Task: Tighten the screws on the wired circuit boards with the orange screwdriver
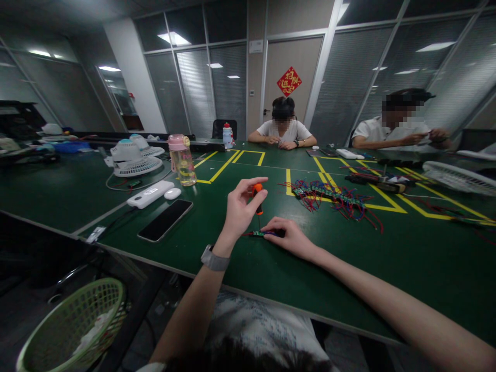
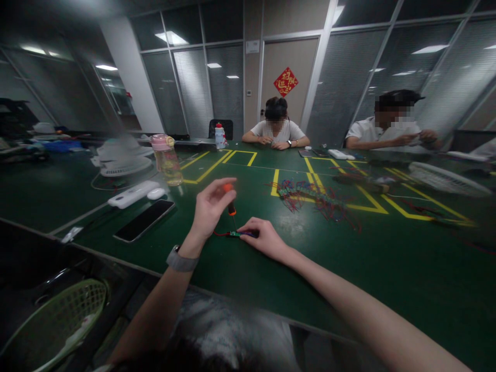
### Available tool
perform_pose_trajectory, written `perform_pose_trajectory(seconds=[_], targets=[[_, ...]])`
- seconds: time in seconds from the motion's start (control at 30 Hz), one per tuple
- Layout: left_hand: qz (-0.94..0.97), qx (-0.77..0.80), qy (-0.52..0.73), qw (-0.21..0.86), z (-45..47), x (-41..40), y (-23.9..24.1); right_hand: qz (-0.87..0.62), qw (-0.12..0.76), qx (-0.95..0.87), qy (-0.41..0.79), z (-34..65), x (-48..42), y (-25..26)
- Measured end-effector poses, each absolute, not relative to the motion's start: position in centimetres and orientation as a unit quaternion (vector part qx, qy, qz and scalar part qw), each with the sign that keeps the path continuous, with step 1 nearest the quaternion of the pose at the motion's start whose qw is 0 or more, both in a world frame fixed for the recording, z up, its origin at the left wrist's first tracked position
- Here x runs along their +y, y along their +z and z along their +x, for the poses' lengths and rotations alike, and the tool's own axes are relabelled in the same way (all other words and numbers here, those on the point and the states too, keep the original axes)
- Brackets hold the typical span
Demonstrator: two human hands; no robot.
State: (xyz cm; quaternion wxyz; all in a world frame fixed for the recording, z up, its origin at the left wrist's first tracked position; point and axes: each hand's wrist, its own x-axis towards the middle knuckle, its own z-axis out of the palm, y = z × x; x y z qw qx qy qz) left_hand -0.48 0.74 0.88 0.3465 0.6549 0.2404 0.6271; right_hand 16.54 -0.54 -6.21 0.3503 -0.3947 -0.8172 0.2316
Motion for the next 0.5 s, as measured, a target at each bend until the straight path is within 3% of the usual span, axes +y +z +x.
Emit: perform_pose_trajectory(seconds=[0.1,0.27,0.43,0.5], targets=[[0.662,0.24,0.631,0.325,-0.64,0.75,0.9,-0.393,0.351,-0.818,0.232,16.57,-0.55,-6.21],[0.628,0.194,0.619,0.431,-0.38,1.07,0.69,-0.395,0.351,-0.816,0.233,16.56,-0.51,-6.26],[0.637,0.27,0.651,0.312,-0.45,1.03,0.77,-0.398,0.348,-0.817,0.231,16.57,-0.48,-6.29],[0.643,0.256,0.649,0.314,-0.48,1.03,0.75,-0.397,0.349,-0.817,0.229,16.59,-0.49,-6.27]])
